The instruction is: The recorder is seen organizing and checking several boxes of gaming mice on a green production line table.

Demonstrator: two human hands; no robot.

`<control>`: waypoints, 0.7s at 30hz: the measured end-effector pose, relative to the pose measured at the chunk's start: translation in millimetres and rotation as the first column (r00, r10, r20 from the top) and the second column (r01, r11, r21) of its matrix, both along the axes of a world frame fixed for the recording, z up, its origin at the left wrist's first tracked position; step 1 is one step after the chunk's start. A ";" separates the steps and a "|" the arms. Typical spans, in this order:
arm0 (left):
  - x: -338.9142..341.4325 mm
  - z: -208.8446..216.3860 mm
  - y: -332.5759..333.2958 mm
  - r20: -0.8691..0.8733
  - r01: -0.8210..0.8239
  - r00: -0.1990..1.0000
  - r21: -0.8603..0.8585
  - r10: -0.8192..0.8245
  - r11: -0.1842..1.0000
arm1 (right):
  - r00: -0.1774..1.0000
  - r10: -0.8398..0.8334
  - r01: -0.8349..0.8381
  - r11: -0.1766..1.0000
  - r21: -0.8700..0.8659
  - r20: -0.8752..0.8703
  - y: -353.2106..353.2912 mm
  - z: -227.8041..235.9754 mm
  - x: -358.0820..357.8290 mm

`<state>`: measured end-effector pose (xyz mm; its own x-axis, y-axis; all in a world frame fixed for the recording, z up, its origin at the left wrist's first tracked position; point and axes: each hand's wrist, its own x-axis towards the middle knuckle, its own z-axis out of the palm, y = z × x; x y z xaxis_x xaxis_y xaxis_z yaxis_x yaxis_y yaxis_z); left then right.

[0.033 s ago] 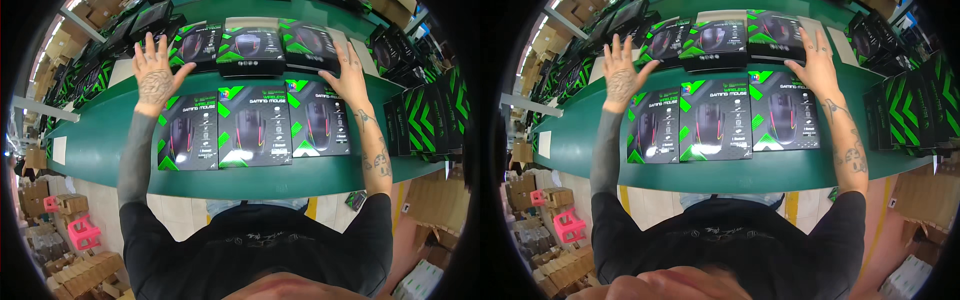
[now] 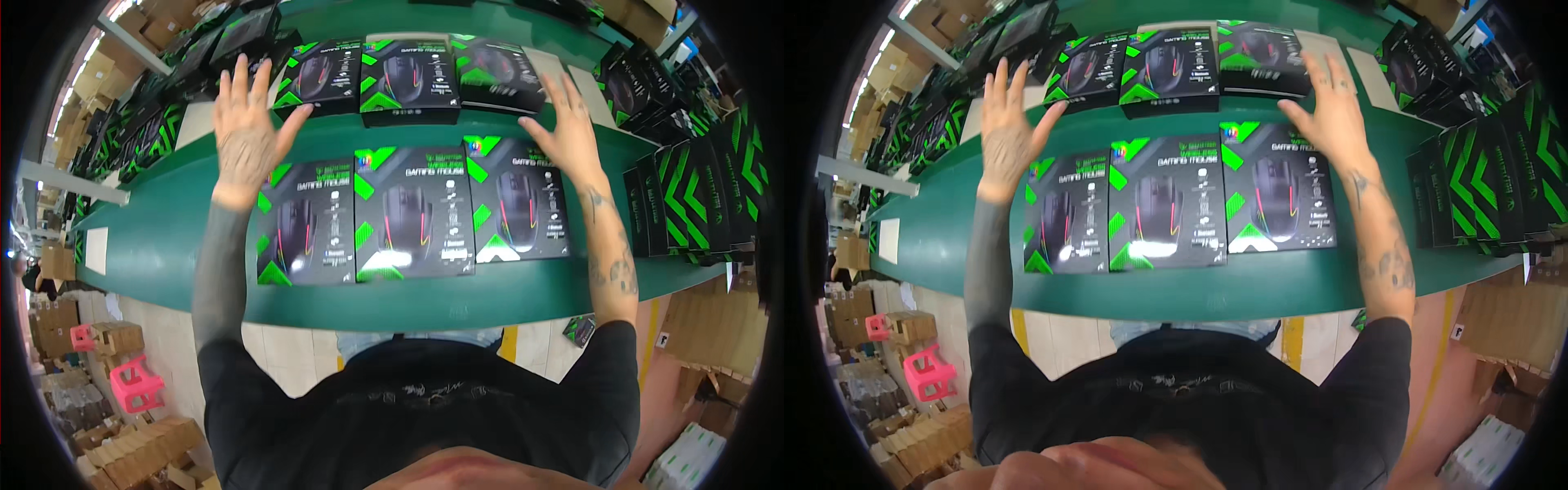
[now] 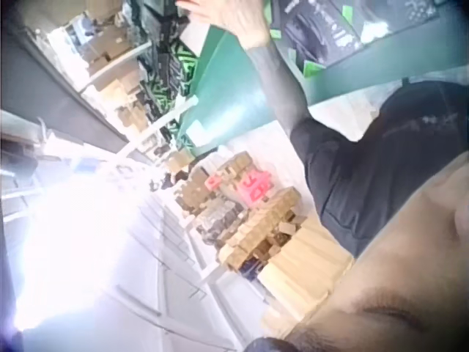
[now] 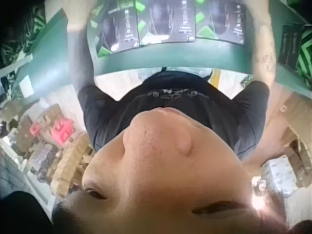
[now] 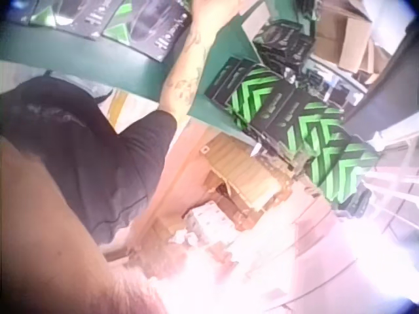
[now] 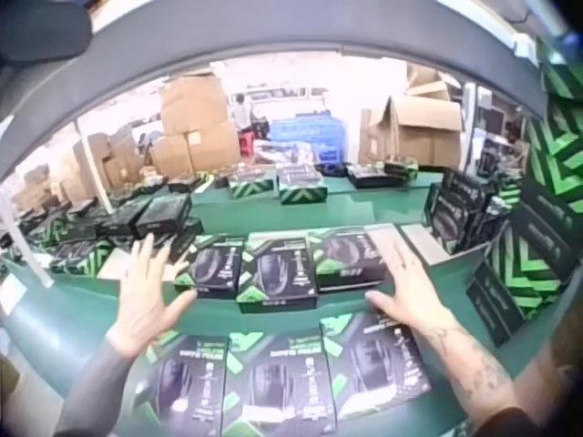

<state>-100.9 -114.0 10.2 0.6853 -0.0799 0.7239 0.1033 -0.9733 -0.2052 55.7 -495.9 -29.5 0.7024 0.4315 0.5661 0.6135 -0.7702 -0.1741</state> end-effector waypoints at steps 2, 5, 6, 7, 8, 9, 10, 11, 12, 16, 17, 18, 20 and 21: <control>-40.0 12.8 -23.2 -0.071 0.188 0.969 -0.403 -0.235 0.895 | 0.988 0.072 -0.063 0.996 0.067 -0.133 -6.6 -1.4 -22.8; -92.2 1.5 -34.1 -0.412 0.141 0.868 -0.331 -0.277 0.933 | 0.972 0.025 -0.015 0.999 0.046 -0.233 -36.9 -27.3 -43.5; -102.8 -6.0 -34.2 -0.539 0.107 0.796 -0.323 -0.276 0.940 | 0.956 0.000 0.013 0.999 0.045 -0.295 -40.3 -32.9 -47.8; -115.0 -13.0 -38.4 -0.594 0.077 0.748 -0.367 -0.297 0.927 | 0.950 -0.001 0.013 0.999 0.034 -0.312 -41.2 -35.0 -48.9; -123.6 -19.6 -41.8 -0.644 0.043 0.694 -0.410 -0.323 0.911 | 0.942 0.071 -0.045 0.995 0.088 -0.328 -41.6 -34.9 -47.4; -126.5 -26.0 -46.3 -0.684 0.006 0.672 -0.380 -0.285 0.925 | 0.929 0.141 -0.097 0.985 0.142 -0.342 -41.4 -34.7 -44.1; -132.2 -32.9 -54.3 -0.701 -0.004 0.649 -0.392 -0.296 0.920 | 0.940 0.196 -0.167 0.978 0.124 -0.279 -38.8 -35.5 -41.0; -131.5 -40.8 -61.9 -0.653 0.005 0.703 -0.391 -0.281 0.921 | 0.933 0.179 -0.137 0.979 0.153 -0.313 -30.9 -34.1 -40.3; -131.4 -46.2 -68.6 -0.602 0.015 0.753 -0.389 -0.266 0.921 | 0.925 0.162 -0.104 0.978 0.180 -0.345 -22.4 -33.8 -43.3; -118.7 -54.1 -91.4 -0.594 0.076 0.747 -0.371 -0.299 0.925 | 0.905 0.167 -0.099 0.977 0.190 -0.390 -16.6 -38.5 -41.4; -115.6 -55.9 -95.1 -0.598 0.085 0.752 -0.330 -0.278 0.940 | 0.905 0.167 -0.101 0.978 0.185 -0.392 -18.6 -40.5 -40.9; -113.5 -57.6 -94.7 -0.598 0.083 0.752 -0.333 -0.279 0.939 | 0.914 0.174 -0.107 0.975 0.195 -0.367 -22.1 -42.7 -40.2; -115.5 -58.8 -95.3 -0.601 0.111 0.743 -0.322 -0.293 0.940 | 0.916 0.167 -0.097 0.975 0.202 -0.366 -29.3 -48.3 -43.1; -115.1 -56.1 -96.3 -0.589 0.121 0.757 -0.298 -0.282 0.947 | 0.883 0.225 -0.067 0.929 0.364 -0.412 -30.2 -52.6 -36.0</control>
